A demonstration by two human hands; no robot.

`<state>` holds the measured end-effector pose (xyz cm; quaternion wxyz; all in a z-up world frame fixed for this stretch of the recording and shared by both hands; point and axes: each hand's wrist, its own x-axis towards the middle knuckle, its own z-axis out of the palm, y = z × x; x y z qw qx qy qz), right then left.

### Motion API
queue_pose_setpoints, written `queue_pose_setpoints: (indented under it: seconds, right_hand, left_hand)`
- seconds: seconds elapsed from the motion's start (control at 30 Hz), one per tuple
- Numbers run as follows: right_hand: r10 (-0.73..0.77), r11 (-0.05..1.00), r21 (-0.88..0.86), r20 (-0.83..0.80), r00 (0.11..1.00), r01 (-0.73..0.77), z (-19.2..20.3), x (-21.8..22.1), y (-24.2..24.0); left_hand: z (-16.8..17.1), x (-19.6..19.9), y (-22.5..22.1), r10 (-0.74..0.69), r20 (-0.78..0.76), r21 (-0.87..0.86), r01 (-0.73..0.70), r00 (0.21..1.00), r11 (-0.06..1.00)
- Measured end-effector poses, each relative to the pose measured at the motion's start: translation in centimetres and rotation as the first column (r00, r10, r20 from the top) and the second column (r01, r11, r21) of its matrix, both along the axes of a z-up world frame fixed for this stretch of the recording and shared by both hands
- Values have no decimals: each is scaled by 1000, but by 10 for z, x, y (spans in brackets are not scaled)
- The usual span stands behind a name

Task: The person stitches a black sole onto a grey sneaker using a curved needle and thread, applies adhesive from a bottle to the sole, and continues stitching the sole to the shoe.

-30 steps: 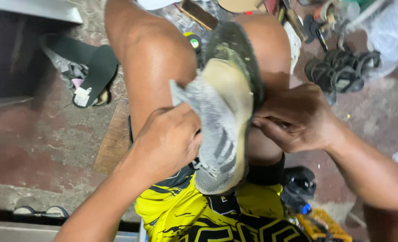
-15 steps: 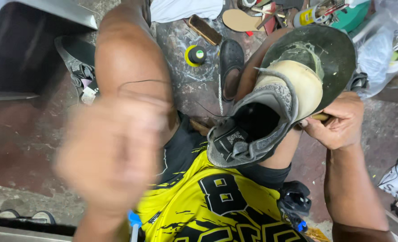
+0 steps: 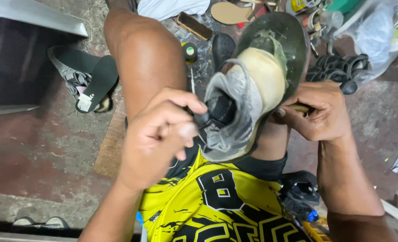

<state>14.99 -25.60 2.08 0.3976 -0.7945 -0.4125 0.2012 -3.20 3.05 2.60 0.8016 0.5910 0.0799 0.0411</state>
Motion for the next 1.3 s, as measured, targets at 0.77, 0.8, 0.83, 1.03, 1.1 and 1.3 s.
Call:
queue_pose_setpoints:
  seconds: [0.77, 0.8, 0.83, 1.03, 1.1, 1.3]
  right_hand:
    - [173, 976, -149, 99, 980, -157, 29, -17, 56]
    - [175, 976, -145, 91, 980, -161, 28, -17, 56]
    - [177, 976, -141, 83, 981, -164, 28, -18, 56]
    - [180, 979, -122, 125, 976, -165, 22, -21, 54]
    - [197, 977, -112, 146, 970, -181, 17, -23, 55]
    - [431, 874, -447, 534, 727, -189, 41, -28, 58]
  left_hand:
    - [-31, 18, 0, -71, -523, 325, 276, 849, 905]
    - [-31, 18, -1, -76, -502, 310, 261, 862, 914]
    - [-30, 19, -1, -80, -481, 295, 247, 873, 923]
    - [-17, 27, -4, -106, -486, 186, 221, 867, 957]
    - [-12, 30, -7, -83, -453, 227, 204, 888, 952]
    - [-4, 31, 0, -96, -448, 379, 287, 889, 880]
